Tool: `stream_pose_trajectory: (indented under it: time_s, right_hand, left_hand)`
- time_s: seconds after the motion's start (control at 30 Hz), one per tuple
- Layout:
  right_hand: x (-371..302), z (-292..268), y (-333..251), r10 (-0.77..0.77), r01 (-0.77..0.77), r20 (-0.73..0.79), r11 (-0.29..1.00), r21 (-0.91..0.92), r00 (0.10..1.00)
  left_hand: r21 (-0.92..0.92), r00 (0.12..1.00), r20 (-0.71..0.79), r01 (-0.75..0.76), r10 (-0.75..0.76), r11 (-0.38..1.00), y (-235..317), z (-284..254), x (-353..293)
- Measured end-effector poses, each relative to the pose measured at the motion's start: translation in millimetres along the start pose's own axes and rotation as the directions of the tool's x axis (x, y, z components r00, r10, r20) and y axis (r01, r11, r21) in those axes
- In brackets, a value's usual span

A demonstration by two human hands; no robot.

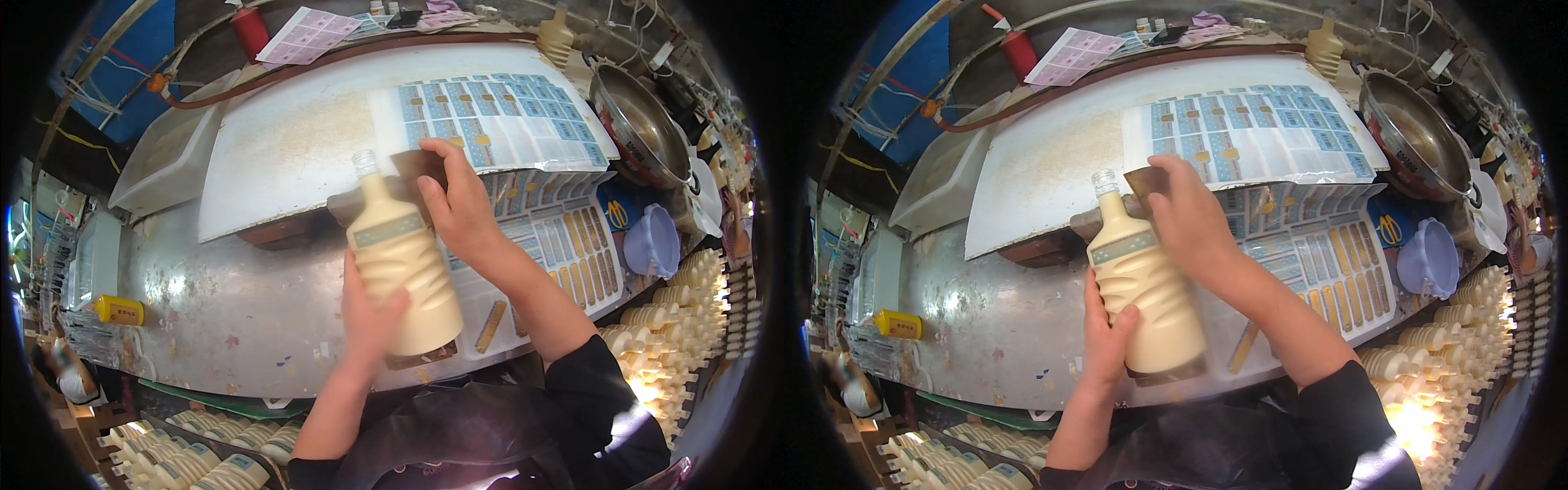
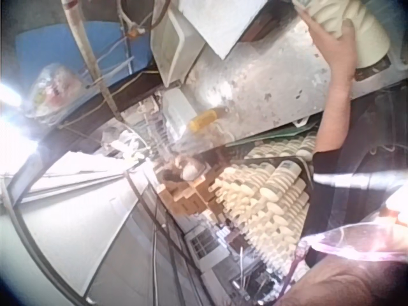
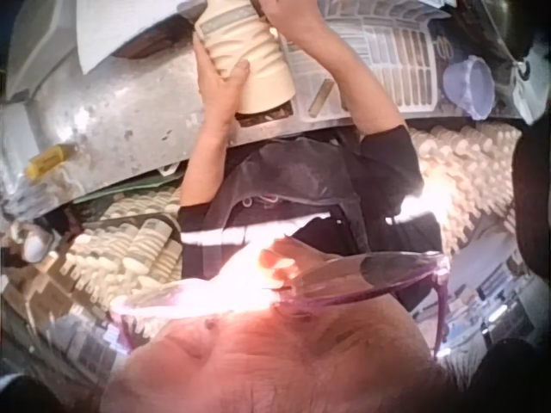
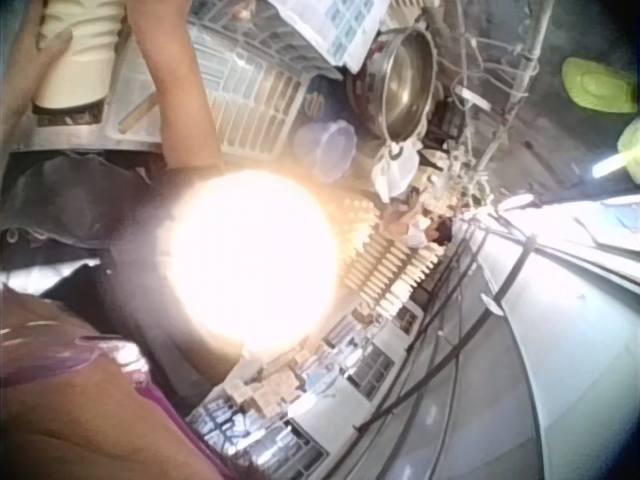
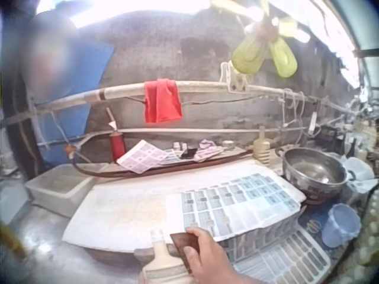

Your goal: The person applies adhesive labels to cream-colored plastic bottles. They peel labels from a sheet, position them on the bottle body, and smooth them down by hand. Finished bottles are placed into a nearby tray.

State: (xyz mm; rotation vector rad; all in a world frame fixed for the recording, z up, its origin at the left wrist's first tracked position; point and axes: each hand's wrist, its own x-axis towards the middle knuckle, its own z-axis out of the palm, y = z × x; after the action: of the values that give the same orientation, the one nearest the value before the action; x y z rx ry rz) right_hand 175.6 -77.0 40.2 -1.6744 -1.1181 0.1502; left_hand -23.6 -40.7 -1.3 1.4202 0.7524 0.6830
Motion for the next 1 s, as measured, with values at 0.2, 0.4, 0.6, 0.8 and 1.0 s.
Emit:
stream_pose_trajectory:
  time_s: [0.2, 0.4, 0.6, 0.8, 1.0]
  right_hand:
    - [1.4, 8.4, 1.4, 0.155, -0.153, -0.001, 0.974, 0.169, 0.988]
    - [5.0, 22.5, -33.9, 0.038, -0.039, -0.050, 0.999, -0.031, 0.998]
    - [1.3, 47.2, -71.7, 0.004, 0.009, 0.091, 0.990, -0.143, 0.996]
    - [3.4, 47.6, -75.1, 0.008, 0.051, 0.192, 0.953, -0.298, 0.981]
    - [-0.2, 14.0, -26.0, -0.041, 0.043, 0.011, 0.973, -0.227, 0.999]
  left_hand:
    - [-0.254, 0.991, 0.064, 0.134, -0.122, 0.958, 16.6, 4.2, -1.6]
    - [0.420, 0.990, -0.069, -0.080, 0.120, 0.904, 36.2, 16.5, -6.0]
    - [0.447, 0.940, -0.043, -0.285, 0.338, 0.848, 34.4, 23.9, -2.4]
    - [0.517, 0.971, -0.049, -0.176, 0.235, 0.838, 20.4, 16.0, -4.8]
    - [0.298, 0.995, -0.090, -0.014, 0.043, 0.955, 15.8, 1.5, 36.1]
